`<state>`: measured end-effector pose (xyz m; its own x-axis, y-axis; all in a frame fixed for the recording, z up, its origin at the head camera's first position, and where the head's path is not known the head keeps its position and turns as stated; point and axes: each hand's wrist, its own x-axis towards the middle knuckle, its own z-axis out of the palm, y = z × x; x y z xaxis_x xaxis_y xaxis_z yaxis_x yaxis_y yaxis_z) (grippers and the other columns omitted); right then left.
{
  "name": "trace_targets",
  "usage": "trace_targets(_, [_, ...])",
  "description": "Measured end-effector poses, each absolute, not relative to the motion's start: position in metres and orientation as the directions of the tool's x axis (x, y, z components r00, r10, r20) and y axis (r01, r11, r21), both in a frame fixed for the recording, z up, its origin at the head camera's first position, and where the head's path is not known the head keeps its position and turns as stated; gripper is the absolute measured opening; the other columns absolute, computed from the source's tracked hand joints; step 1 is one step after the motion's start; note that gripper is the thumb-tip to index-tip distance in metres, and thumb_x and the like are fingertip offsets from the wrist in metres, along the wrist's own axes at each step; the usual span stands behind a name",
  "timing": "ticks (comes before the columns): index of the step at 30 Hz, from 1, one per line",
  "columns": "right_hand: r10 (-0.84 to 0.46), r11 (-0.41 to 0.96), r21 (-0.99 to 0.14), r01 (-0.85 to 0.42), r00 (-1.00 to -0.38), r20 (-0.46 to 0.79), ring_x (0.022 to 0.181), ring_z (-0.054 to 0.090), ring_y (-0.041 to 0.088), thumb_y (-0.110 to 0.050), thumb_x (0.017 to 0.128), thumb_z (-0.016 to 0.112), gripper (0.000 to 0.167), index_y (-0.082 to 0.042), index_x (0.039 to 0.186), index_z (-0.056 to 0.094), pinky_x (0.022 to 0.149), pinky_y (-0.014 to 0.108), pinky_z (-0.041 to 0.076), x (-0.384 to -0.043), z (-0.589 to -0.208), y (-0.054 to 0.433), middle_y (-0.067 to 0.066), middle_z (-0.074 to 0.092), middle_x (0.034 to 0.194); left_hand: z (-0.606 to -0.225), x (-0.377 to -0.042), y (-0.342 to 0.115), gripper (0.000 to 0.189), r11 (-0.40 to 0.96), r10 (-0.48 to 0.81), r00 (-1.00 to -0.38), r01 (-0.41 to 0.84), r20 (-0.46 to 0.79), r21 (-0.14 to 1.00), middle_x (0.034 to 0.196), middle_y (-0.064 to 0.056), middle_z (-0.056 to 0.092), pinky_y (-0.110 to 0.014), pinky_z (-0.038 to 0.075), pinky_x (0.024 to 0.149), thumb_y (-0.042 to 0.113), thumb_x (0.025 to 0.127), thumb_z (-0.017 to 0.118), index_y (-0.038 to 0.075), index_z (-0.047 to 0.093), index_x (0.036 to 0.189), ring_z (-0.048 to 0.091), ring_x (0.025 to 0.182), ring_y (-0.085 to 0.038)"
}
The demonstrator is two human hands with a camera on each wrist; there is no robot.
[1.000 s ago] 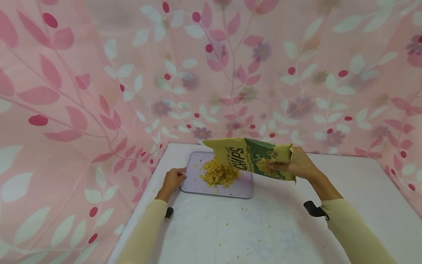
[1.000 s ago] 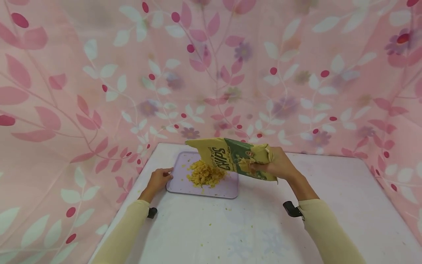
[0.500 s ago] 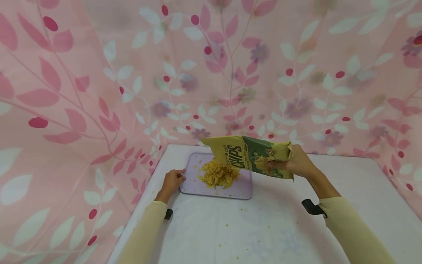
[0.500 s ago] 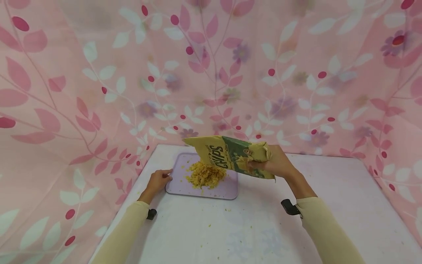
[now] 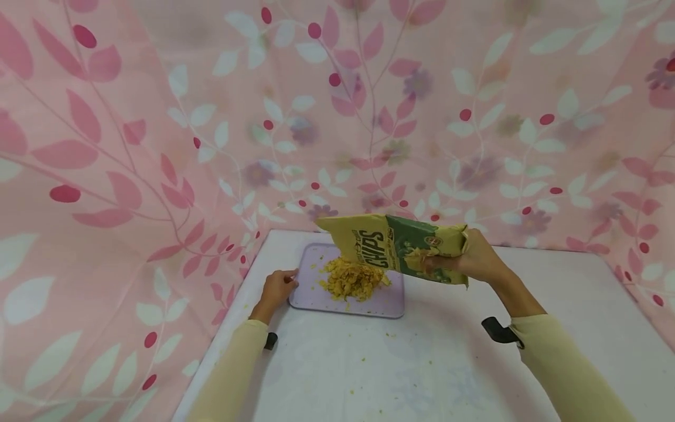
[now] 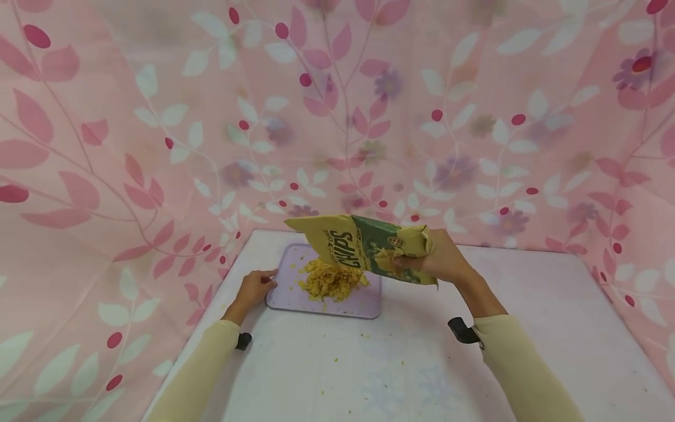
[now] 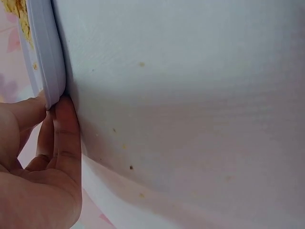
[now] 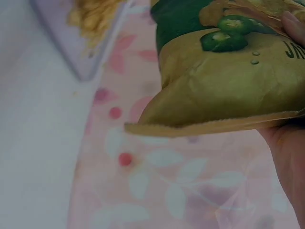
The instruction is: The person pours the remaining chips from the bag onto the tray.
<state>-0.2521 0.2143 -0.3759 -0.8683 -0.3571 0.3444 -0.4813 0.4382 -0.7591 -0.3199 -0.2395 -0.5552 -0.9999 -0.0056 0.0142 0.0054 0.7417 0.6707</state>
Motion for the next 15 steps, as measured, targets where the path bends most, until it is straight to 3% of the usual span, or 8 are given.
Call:
trace_targets(4, [-0.383,0.414,-0.764,-0.495,-0.856,0.347,0.082,0.067,0.013,-0.011,0.073,0.086,0.038,-0.011,0.107,0.07,0.071,0.029,0.053,-0.266,-0.388,0.22,0.001,0.072,0.091,-0.555,-0.323,-0.239,0.042,0.74,-0.012,-1.0,-0.006,0.004,0.673,0.095,-0.009,0.066,-0.031,0.045,0.067,0.006,0.088,0.069,0.009,0.063,0.13,0.053,0.082,-0.02])
trace_targets(8, [-0.398,0.52,-0.711,-0.473,-0.871,0.288,0.076,0.066,0.012,-0.024,0.074,0.087,0.029,-0.016,0.095,0.069,0.069,0.032,0.053,-0.271,-0.401,0.221,-0.006,0.07,0.082,-0.553,-0.322,-0.238,0.042,0.735,-0.012,-1.0,-0.003,0.009,0.678,0.096,-0.009,0.067,-0.031,0.046,0.067,0.005,0.088,0.069,0.008,0.063,0.129,0.053,0.082,-0.02])
trace_targets(12, [-0.378,0.508,-0.722,-0.469,-0.875,0.303,0.079,0.067,0.011,-0.024,0.073,0.087,0.033,-0.015,0.099,0.069,0.071,0.031,0.053,-0.27,-0.399,0.222,-0.005,0.071,0.086,-0.553,-0.319,-0.238,0.043,0.734,-0.017,-1.0,-0.014,-0.003,0.678,0.097,-0.009,0.066,-0.031,0.046,0.068,0.005,0.088,0.069,0.008,0.062,0.13,0.053,0.083,-0.021])
trace_targets(15, [-0.362,0.409,-0.767,-0.494,-0.86,0.36,0.084,0.067,0.014,-0.012,0.073,0.087,0.038,-0.009,0.107,0.069,0.072,0.029,0.053,-0.266,-0.391,0.222,0.003,0.072,0.093,-0.554,-0.319,-0.239,0.043,0.736,-0.018,-1.0,-0.025,-0.017,0.677,0.097,-0.009,0.066,-0.03,0.045,0.067,0.006,0.089,0.069,0.009,0.062,0.131,0.053,0.083,-0.02])
